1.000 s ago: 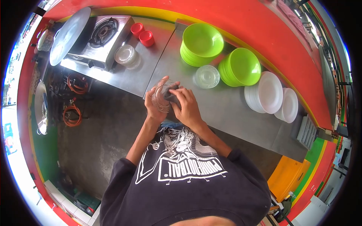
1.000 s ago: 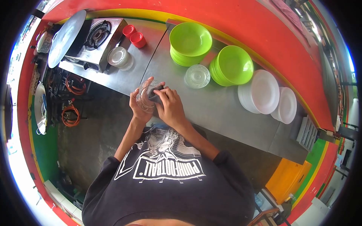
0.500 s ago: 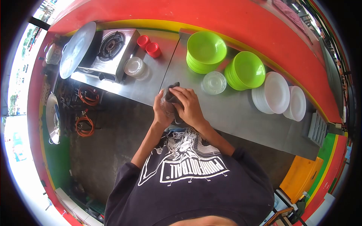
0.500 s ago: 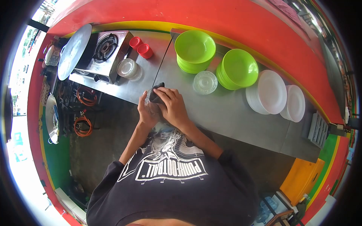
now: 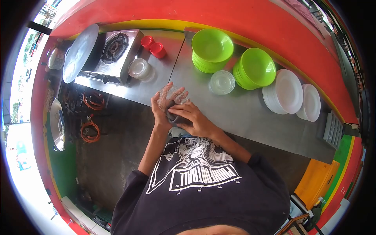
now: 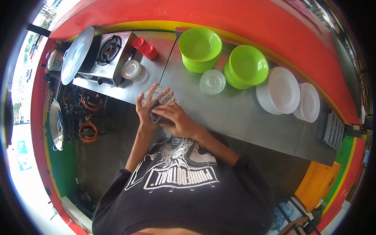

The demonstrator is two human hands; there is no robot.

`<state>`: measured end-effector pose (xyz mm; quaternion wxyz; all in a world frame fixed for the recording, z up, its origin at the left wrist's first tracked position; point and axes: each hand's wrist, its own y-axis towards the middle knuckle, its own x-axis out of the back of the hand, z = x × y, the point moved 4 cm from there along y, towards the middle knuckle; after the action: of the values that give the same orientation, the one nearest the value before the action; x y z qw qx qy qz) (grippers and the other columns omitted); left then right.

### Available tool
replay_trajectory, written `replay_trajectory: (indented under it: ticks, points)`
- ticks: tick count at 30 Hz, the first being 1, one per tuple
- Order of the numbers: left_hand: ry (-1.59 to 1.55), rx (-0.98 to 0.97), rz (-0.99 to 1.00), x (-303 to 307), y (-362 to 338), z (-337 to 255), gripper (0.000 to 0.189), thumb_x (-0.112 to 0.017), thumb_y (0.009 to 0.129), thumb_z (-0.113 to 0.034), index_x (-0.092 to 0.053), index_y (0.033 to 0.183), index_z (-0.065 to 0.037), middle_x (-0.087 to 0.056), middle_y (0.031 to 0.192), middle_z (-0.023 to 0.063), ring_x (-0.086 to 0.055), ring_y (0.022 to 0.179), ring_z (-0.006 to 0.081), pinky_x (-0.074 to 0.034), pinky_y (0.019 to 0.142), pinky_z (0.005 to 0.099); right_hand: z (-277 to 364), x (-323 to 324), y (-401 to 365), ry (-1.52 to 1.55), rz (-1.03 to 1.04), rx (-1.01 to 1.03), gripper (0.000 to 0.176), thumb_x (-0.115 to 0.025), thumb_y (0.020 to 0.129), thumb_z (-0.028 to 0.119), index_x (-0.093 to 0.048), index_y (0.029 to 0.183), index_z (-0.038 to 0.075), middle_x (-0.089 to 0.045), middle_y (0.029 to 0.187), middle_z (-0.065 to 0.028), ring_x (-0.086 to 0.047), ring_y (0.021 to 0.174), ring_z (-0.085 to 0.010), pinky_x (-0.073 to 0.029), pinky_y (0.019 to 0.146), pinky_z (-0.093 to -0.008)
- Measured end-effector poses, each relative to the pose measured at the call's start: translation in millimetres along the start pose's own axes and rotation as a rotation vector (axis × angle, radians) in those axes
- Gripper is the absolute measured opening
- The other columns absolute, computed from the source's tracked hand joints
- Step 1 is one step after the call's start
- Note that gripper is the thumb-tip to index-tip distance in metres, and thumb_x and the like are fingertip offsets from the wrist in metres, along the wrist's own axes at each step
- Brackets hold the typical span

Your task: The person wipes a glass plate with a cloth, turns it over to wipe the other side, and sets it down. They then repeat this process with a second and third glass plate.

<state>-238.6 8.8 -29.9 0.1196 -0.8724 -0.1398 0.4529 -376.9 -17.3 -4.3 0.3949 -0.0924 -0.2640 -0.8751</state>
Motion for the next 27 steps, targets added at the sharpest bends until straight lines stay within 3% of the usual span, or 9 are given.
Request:
replay_trajectory:
  ticks: [3, 6, 10, 13, 14, 15, 17, 20, 27]
  points:
    - [0.012, 0.019, -0.047, -3, 1, 8, 0.073, -0.039, 0.096, -0.06, -0.031, 0.156, -0.019, -0.049, 0.144, 0.0246, -0.052, 0.13, 0.0394, -0.043, 0.108, 0.054, 4, 0, 2, -0.043, -0.038, 0.034, 0.059, -0.079, 0.075, 0.006, -0.062, 0.131, 0.009, -0.061, 0.128, -0.0082, -0.054, 0.117, -0.0309, -0.043, 0.104, -0.0424]
    - [0.071, 0.014, -0.095, -5, 3, 9, 0.077, -0.043, 0.094, -0.06, -0.031, 0.156, -0.017, -0.053, 0.137, 0.0239, -0.054, 0.127, 0.0368, -0.046, 0.106, 0.0508, -6, -1, -1, -0.03, -0.1, 0.014, 0.057, -0.079, 0.074, 0.004, -0.063, 0.128, 0.007, -0.062, 0.124, -0.0097, -0.057, 0.113, -0.0322, -0.046, 0.101, -0.0418]
    - [0.07, -0.004, -0.242, 0, 3, 7, 0.069, -0.046, 0.097, -0.064, -0.041, 0.144, -0.015, -0.057, 0.127, 0.018, -0.055, 0.123, 0.0316, -0.048, 0.099, 0.049, -6, 8, -2, 0.144, -0.227, -0.005, 0.05, -0.077, 0.078, 0.004, -0.062, 0.125, 0.004, -0.065, 0.114, -0.0118, -0.062, 0.107, -0.0305, -0.048, 0.098, -0.039]
    - [0.018, -0.127, -0.154, -6, 0, 1, 0.058, -0.046, 0.101, -0.061, -0.054, 0.125, -0.008, -0.065, 0.108, 0.0125, -0.064, 0.102, 0.0217, -0.053, 0.085, 0.0397, -7, 17, -2, 0.415, -0.355, -0.236, 0.042, -0.075, 0.086, 0.009, -0.061, 0.124, 0.001, -0.067, 0.109, -0.0095, -0.064, 0.101, -0.021, -0.05, 0.094, -0.0336]
    - [0.26, -0.177, -0.173, -2, -1, -3, 0.055, -0.046, 0.102, -0.058, -0.057, 0.117, -0.007, -0.066, 0.101, 0.0104, -0.064, 0.093, 0.0187, -0.053, 0.078, 0.0358, -10, 18, -3, 0.523, -0.395, -0.348, 0.04, -0.075, 0.089, 0.011, -0.061, 0.124, 0.0, -0.068, 0.108, -0.0084, -0.064, 0.099, -0.0173, -0.05, 0.092, -0.0317]
    - [0.502, -0.225, -0.191, 5, -2, -10, 0.053, -0.046, 0.103, -0.056, -0.06, 0.11, -0.006, -0.066, 0.094, 0.0082, -0.064, 0.083, 0.0158, -0.053, 0.072, 0.0318, -12, 23, -1, 0.569, -0.473, -0.312, 0.034, -0.071, 0.095, 0.017, -0.061, 0.123, 0.0, -0.068, 0.108, -0.0038, -0.061, 0.1, -0.0096, -0.05, 0.091, -0.0277]
    - [0.387, -0.252, -0.478, -34, -10, -11, 0.055, -0.047, 0.106, -0.05, -0.063, 0.078, -0.006, -0.06, 0.066, -0.0003, -0.054, 0.052, 0.0083, -0.044, 0.049, 0.021, -34, 17, -8, 0.822, -0.534, -0.421, 0.032, -0.07, 0.097, 0.018, -0.062, 0.122, 0.0, -0.068, 0.109, -0.0032, -0.061, 0.1, -0.0093, -0.049, 0.091, -0.0264]
    - [0.653, -0.273, -0.321, 12, 1, -6, 0.053, -0.048, 0.106, -0.047, -0.063, 0.073, -0.009, -0.057, 0.061, -0.0024, -0.051, 0.05, 0.0065, -0.037, 0.046, 0.0221, -45, 13, -15, 0.935, -0.644, -0.495, 0.032, -0.066, 0.1, 0.026, -0.064, 0.119, 0.001, -0.067, 0.107, -0.0005, -0.06, 0.095, -0.0082, -0.048, 0.088, -0.0243]
    - [1.155, -0.069, -0.016, -14, 3, 7, 0.056, -0.054, 0.105, -0.046, -0.06, 0.073, 0.0, -0.044, 0.06, -0.0076, -0.038, 0.055, 0.003, -0.031, 0.048, 0.0258, -61, 22, -33, 0.657, -0.699, -0.603, 0.031, -0.062, 0.102, 0.029, -0.069, 0.101, 0.0, -0.066, 0.091, 0.0006, -0.057, 0.084, -0.0078, -0.047, 0.078, -0.0256]
